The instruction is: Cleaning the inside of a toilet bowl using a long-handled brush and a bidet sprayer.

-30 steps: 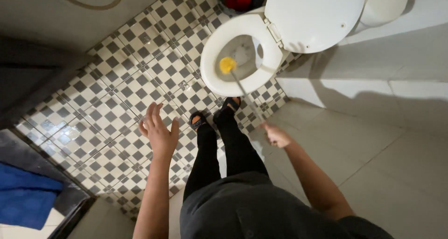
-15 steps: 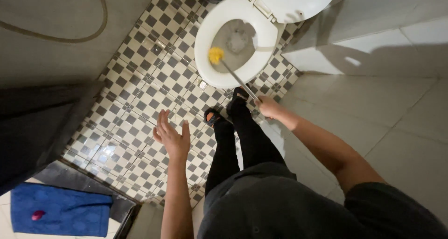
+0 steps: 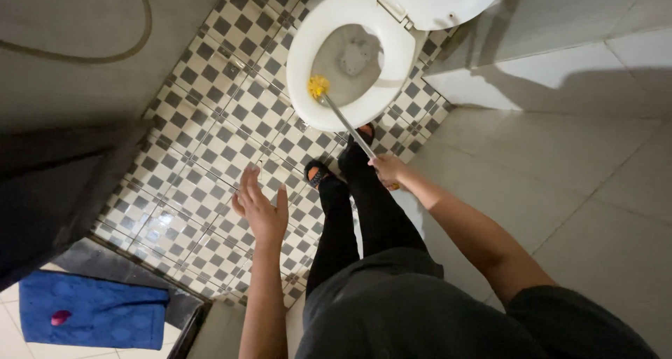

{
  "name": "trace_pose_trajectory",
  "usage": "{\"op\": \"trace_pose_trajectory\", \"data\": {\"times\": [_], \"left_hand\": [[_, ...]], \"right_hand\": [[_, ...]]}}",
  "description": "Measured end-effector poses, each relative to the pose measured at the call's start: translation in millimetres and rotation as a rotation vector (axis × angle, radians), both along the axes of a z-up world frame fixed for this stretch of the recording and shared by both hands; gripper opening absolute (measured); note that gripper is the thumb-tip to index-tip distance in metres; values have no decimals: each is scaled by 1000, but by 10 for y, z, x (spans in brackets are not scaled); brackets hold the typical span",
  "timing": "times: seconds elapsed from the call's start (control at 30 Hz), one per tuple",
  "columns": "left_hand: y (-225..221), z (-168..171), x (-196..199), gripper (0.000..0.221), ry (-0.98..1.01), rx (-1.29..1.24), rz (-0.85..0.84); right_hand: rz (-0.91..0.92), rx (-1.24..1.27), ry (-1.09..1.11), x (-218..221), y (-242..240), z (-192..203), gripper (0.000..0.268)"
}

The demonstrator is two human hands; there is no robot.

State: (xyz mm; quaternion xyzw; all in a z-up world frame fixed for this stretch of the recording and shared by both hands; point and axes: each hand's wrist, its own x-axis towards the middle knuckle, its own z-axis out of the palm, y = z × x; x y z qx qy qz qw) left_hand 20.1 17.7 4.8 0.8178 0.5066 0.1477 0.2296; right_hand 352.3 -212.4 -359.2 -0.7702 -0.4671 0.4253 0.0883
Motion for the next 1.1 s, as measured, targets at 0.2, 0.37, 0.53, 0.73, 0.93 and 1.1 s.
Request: {"op": "trace_pose_trajectory", "data": {"times": [0.2, 0.37, 0.53, 0.73, 0.93, 1.1], "left_hand": [[-41, -25, 44, 67, 61, -74, 25], [-36, -64, 96, 66, 57, 2, 19], [5, -53, 142, 61, 88, -45, 10], [14, -38, 319, 56, 136, -50, -7], [76, 1, 410, 54, 108, -31, -13], [24, -69, 473, 56, 82, -59, 7]], "right_hand": [[-863, -526, 493, 150, 1435, 1859, 39], [-652, -463, 804, -35, 1026, 2082, 40], [-6, -158, 349, 366, 425, 984, 40], [-544, -328, 509, 445, 1576, 1691, 36], [-578, -273, 733, -90, 891, 1802, 37], [-4, -228, 390, 264, 1088, 1526, 46]]}}
